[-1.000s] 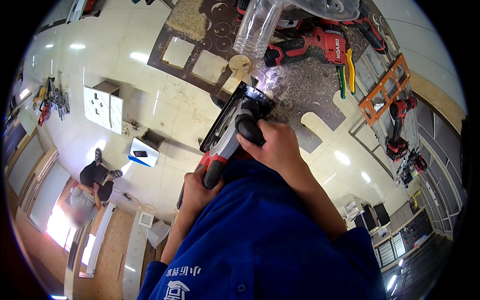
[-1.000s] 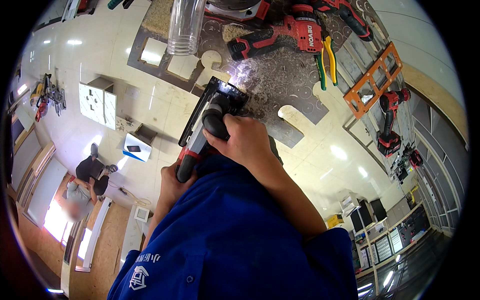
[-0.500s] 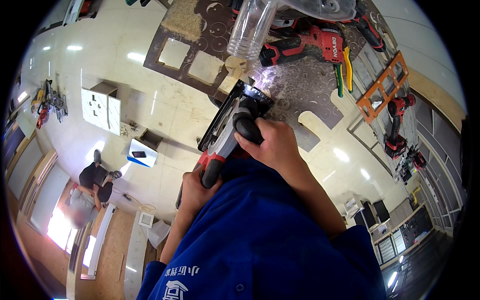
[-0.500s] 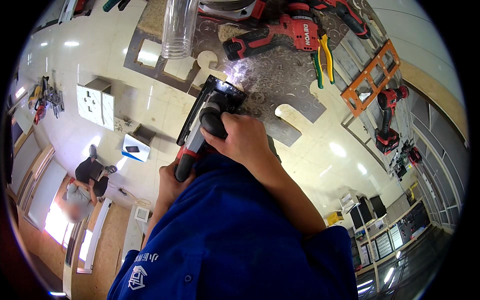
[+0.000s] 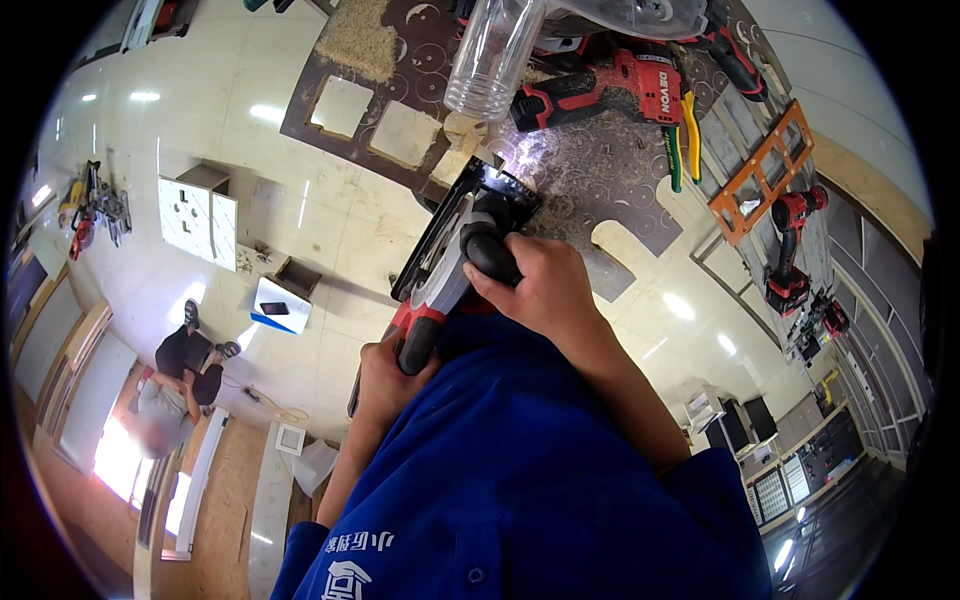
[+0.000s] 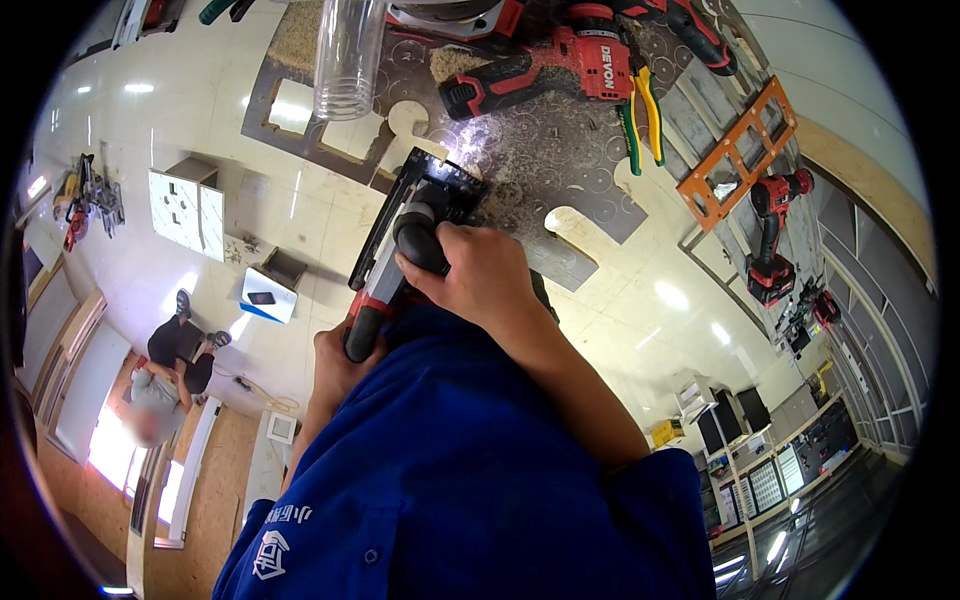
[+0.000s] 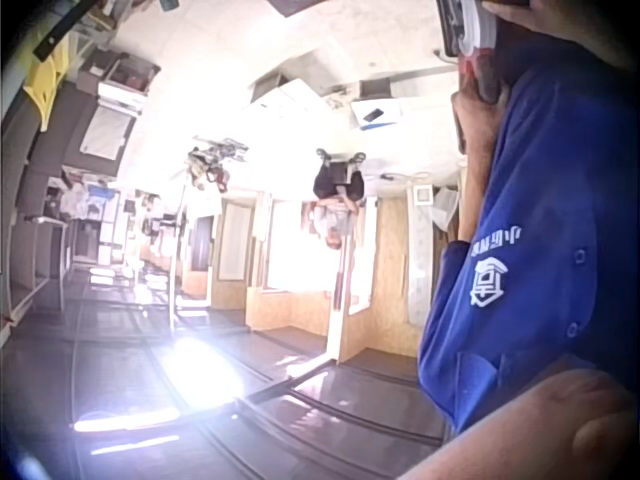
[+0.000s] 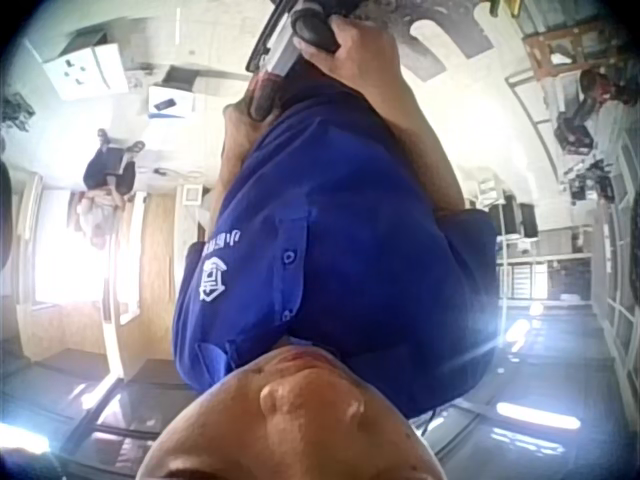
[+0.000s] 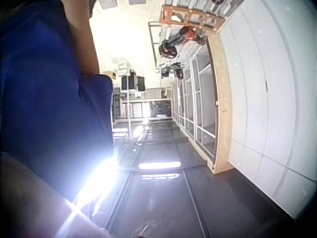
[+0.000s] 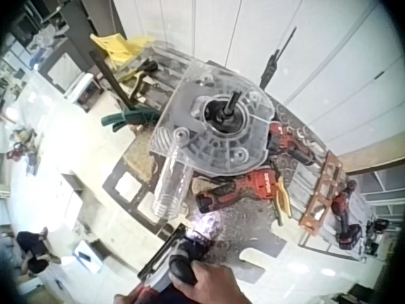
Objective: The person uses a handheld router to cut a pattern into a piece of wood on a workbench. They then use a drill to make holes in a wooden frame and a jigsaw to cut a shape out of a larger wooden board. The person handles various power tools and wooden components throughout the process.
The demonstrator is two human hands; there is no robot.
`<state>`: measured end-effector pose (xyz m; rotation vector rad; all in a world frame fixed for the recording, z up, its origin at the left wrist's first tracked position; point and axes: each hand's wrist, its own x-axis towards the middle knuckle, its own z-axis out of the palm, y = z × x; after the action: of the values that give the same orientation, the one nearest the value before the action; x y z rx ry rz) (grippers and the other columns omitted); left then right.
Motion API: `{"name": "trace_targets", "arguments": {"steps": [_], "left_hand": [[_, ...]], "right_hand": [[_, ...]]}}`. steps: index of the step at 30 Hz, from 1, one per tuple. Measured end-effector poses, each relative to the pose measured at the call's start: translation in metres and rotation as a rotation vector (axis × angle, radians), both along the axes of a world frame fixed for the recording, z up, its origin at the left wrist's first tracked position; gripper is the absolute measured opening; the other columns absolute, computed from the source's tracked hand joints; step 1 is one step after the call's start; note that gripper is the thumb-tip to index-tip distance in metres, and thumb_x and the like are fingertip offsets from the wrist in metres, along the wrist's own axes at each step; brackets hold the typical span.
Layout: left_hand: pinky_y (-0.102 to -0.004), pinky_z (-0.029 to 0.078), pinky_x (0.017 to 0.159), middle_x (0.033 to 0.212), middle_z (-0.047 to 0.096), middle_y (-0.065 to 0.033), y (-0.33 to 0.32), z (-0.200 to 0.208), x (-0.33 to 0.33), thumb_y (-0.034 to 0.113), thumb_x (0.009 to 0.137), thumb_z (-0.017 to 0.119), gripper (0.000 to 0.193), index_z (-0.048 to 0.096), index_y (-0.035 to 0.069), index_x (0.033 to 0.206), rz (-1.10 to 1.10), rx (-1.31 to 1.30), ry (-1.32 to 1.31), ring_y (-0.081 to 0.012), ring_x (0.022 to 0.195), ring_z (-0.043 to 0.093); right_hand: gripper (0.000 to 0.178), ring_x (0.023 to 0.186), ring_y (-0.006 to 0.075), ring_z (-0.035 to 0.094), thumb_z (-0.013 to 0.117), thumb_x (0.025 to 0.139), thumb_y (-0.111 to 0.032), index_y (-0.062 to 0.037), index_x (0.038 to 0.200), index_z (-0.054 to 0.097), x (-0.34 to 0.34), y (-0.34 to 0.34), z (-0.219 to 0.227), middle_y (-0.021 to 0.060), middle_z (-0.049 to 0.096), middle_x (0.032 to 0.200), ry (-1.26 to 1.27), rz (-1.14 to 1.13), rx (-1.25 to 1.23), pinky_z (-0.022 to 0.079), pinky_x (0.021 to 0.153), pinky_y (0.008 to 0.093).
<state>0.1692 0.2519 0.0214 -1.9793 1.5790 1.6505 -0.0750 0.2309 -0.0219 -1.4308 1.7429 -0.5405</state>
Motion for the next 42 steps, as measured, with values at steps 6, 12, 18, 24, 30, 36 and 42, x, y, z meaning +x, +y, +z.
{"name": "trace_targets", "arguments": {"steps": [6,12,18,24,30,36,42], "left_hand": [[-0.0394,0.054,0.062,0.065,0.065,-0.0198,-0.001,0.001,-0.001,0.018,0.078,0.077,0.023,0.07,-0.002,0.088,-0.011,-0.001,0.0,-0.0324,0.058,0.068],[-0.0388,0.054,0.062,0.065,0.065,-0.0193,-0.002,0.002,-0.002,0.017,0.077,0.077,0.023,0.07,-0.002,0.088,-0.011,-0.001,0.003,-0.0319,0.058,0.068],[-0.0385,0.054,0.062,0.065,0.065,-0.0192,-0.001,0.002,-0.002,0.017,0.077,0.077,0.023,0.07,-0.002,0.089,-0.007,0.0,0.001,-0.0306,0.058,0.068],[-0.0386,0.054,0.062,0.066,0.066,-0.0193,-0.003,0.002,-0.003,0.016,0.077,0.077,0.022,0.07,-0.001,0.089,-0.001,0.018,0.007,-0.0309,0.059,0.068],[-0.0367,0.05,0.059,0.063,0.063,-0.0166,-0.004,0.0,-0.003,0.016,0.079,0.076,0.022,0.07,-0.003,0.09,-0.014,-0.019,0.036,-0.0229,0.056,0.061],[-0.0394,0.054,0.062,0.066,0.066,-0.0194,-0.012,0.0,-0.012,0.018,0.078,0.077,0.024,0.071,-0.001,0.09,-0.029,-0.025,0.017,-0.033,0.06,0.069],[-0.0394,0.053,0.062,0.066,0.066,-0.0195,-0.012,-0.002,-0.013,0.019,0.077,0.078,0.024,0.07,0.0,0.09,-0.013,0.014,0.002,-0.0328,0.06,0.069]], "right_hand": [[0.045,0.063,0.0413,0.069,0.079,0.084,-0.045,-0.0048,0.075,0.063,0.0,0.001,-0.003,0.0198,0.066,0.066,-0.001,-0.01,-0.007,0.055,0.055,0.0483],[0.047,0.062,0.0416,0.069,0.078,0.085,-0.049,-0.0058,0.075,0.062,0.0,0.001,-0.005,0.02,0.066,0.065,0.001,-0.013,-0.009,0.056,0.055,0.0492],[0.039,0.064,0.0408,0.069,0.082,0.084,-0.036,-0.0026,0.077,0.064,-0.002,0.0,-0.001,0.02,0.066,0.067,-0.005,0.005,0.004,0.055,0.057,0.0466],[0.045,0.063,0.0408,0.069,0.079,0.085,-0.045,-0.0049,0.075,0.062,-0.001,0.001,-0.004,0.0199,0.066,0.066,0.001,-0.007,-0.003,0.055,0.056,0.0481],[0.046,0.062,0.041,0.069,0.079,0.085,-0.048,-0.0061,0.074,0.062,-0.003,-0.001,-0.003,0.0198,0.066,0.065,0.007,-0.019,-0.009,0.055,0.055,0.049],[0.046,0.062,0.0408,0.069,0.08,0.084,-0.047,-0.006,0.073,0.062,-0.01,-0.007,-0.001,0.0195,0.066,0.065,-0.003,-0.035,-0.022,0.055,0.056,0.0491],[0.045,0.062,0.0411,0.068,0.08,0.084,-0.046,-0.0057,0.074,0.062,-0.011,-0.009,-0.002,0.0194,0.066,0.064,-0.01,-0.036,-0.017,0.055,0.056,0.0495]]}}
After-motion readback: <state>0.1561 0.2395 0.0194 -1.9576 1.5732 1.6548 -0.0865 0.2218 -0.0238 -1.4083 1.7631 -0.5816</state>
